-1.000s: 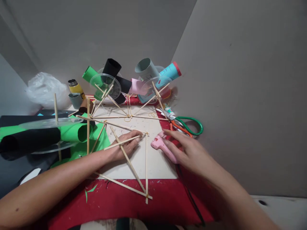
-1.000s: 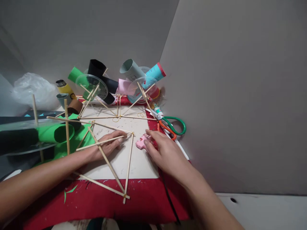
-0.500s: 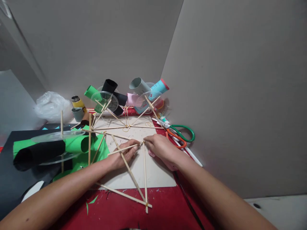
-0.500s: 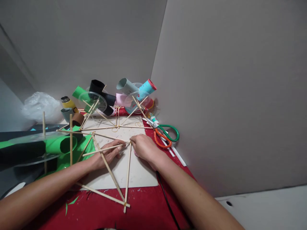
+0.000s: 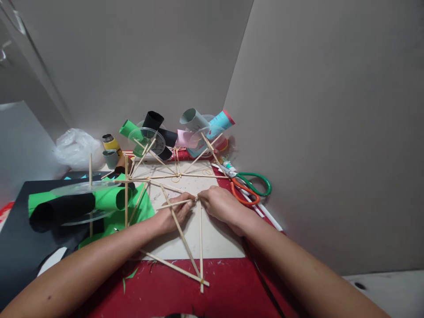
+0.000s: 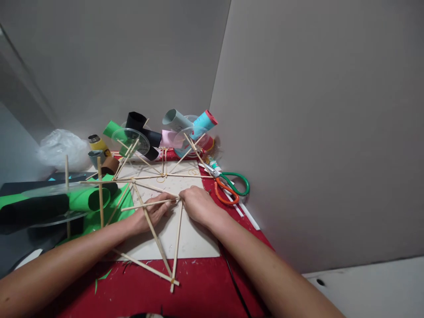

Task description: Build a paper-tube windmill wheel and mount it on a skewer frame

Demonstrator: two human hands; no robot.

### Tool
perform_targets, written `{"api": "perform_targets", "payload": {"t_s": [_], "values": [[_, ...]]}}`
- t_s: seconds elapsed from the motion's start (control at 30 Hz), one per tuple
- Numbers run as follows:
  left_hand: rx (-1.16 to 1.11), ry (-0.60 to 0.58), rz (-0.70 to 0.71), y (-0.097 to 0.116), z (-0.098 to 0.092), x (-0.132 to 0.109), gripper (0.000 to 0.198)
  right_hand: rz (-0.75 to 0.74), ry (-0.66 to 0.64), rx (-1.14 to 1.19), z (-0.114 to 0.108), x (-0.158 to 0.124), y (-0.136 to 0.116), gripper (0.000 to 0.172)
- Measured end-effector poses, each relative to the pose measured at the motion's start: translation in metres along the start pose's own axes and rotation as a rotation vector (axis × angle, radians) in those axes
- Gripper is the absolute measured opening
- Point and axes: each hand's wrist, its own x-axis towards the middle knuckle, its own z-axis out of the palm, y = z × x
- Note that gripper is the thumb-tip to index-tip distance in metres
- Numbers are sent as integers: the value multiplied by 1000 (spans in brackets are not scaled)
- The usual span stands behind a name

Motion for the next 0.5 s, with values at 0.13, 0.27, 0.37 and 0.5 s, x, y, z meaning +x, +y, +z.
{"api": "perform_targets", "payload": {"t_s": [0.13, 0.27, 0.37, 0.5], "values": [[31, -15, 33, 1, 0, -1, 32, -14, 8, 4, -1, -3, -2, 26], [7, 24, 35, 3, 1, -3, 31, -49, 74, 50, -3, -7, -1, 25], [-9, 31, 11, 3, 2, -3, 30, -57, 174, 113, -5, -11, -1, 30], [-69, 53, 53, -1, 3, -1, 30, -138, 251, 249, -9, -20, -12, 30]]}}
